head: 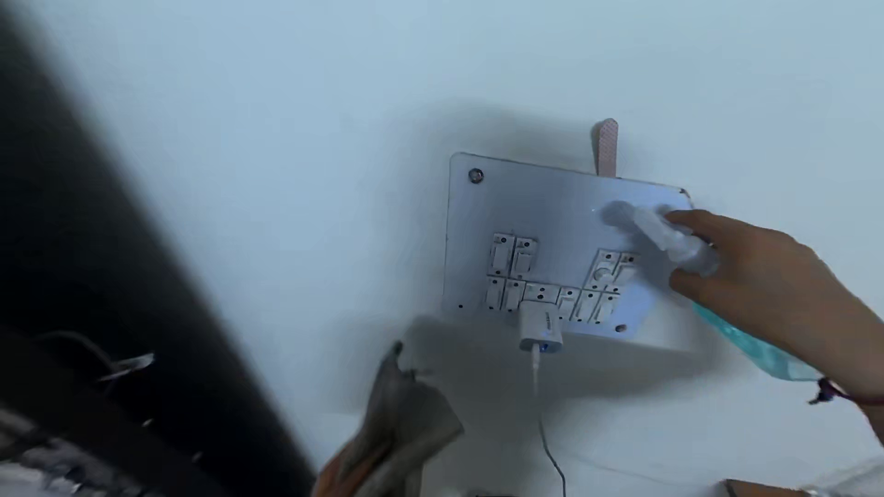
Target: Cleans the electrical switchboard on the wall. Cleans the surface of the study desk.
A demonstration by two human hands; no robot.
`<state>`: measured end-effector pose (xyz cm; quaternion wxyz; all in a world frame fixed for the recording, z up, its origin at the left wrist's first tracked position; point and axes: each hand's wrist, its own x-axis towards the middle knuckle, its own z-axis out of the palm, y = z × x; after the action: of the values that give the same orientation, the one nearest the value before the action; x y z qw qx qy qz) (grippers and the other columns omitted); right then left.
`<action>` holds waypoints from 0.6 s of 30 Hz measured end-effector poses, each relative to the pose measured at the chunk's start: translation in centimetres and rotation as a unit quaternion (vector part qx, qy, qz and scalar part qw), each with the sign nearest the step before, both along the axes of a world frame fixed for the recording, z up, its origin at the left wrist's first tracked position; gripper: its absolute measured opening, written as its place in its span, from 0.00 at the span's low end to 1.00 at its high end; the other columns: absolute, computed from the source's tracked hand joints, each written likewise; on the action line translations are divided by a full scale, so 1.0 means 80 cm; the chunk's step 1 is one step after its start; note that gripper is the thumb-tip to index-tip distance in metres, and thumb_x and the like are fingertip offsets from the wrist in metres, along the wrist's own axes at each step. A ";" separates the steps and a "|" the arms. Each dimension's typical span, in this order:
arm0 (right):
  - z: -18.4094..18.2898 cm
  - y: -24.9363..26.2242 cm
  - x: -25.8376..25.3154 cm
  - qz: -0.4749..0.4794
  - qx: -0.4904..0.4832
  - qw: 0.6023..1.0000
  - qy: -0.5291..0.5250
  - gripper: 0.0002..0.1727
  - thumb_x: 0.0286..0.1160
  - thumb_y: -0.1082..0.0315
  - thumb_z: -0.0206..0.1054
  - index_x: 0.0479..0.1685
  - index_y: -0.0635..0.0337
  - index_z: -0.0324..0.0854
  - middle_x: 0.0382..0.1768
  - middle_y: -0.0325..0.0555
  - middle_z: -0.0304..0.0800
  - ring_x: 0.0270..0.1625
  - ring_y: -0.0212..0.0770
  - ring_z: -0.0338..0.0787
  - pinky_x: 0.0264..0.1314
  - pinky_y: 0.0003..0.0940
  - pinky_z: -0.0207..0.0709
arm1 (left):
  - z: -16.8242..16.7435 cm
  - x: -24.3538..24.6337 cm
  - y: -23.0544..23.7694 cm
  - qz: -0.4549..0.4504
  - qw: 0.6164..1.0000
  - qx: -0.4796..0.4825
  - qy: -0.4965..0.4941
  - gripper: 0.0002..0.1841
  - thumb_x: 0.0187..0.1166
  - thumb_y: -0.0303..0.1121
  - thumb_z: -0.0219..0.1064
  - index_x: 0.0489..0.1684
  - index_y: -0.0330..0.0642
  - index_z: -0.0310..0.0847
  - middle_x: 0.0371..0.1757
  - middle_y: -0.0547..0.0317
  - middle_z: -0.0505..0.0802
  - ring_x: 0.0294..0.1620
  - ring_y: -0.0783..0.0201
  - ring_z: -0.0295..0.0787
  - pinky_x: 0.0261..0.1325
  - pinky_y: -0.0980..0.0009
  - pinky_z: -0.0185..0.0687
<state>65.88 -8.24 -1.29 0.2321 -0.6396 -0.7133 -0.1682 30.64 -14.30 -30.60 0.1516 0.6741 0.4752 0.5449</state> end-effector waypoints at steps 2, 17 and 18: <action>0.001 0.001 0.017 0.021 -0.007 1.000 -0.004 0.29 0.63 0.72 0.78 0.71 0.58 0.82 0.49 0.62 0.91 0.44 0.67 0.89 0.37 0.69 0.74 | 0.043 0.018 -0.002 0.042 0.998 0.036 -0.029 0.22 0.76 0.27 0.60 0.65 0.21 0.82 0.65 0.25 0.87 0.71 0.56 0.83 0.78 0.67 0.71; -0.032 -0.034 0.103 0.060 -0.038 0.984 0.162 0.34 0.63 0.78 0.77 0.75 0.59 0.77 0.44 0.64 0.90 0.43 0.64 0.87 0.41 0.67 0.74 | 0.293 0.115 0.122 0.070 0.832 0.445 0.325 0.13 0.76 0.28 0.63 0.51 0.37 0.92 0.72 0.41 0.87 0.81 0.35 0.71 0.81 0.44 0.61; -0.036 -0.041 0.106 0.053 -0.056 0.982 0.175 0.34 0.63 0.79 0.76 0.76 0.61 0.76 0.44 0.64 0.89 0.44 0.62 0.87 0.43 0.65 0.75 | 0.307 0.125 0.132 0.064 0.807 0.460 0.365 0.13 0.77 0.29 0.61 0.50 0.42 0.92 0.72 0.45 0.88 0.81 0.37 0.73 0.80 0.44 0.61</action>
<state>74.39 -11.48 -4.19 0.3257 -0.6324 -0.7028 -0.0014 40.68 -3.77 -6.06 -0.3963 0.7820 0.2316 0.4216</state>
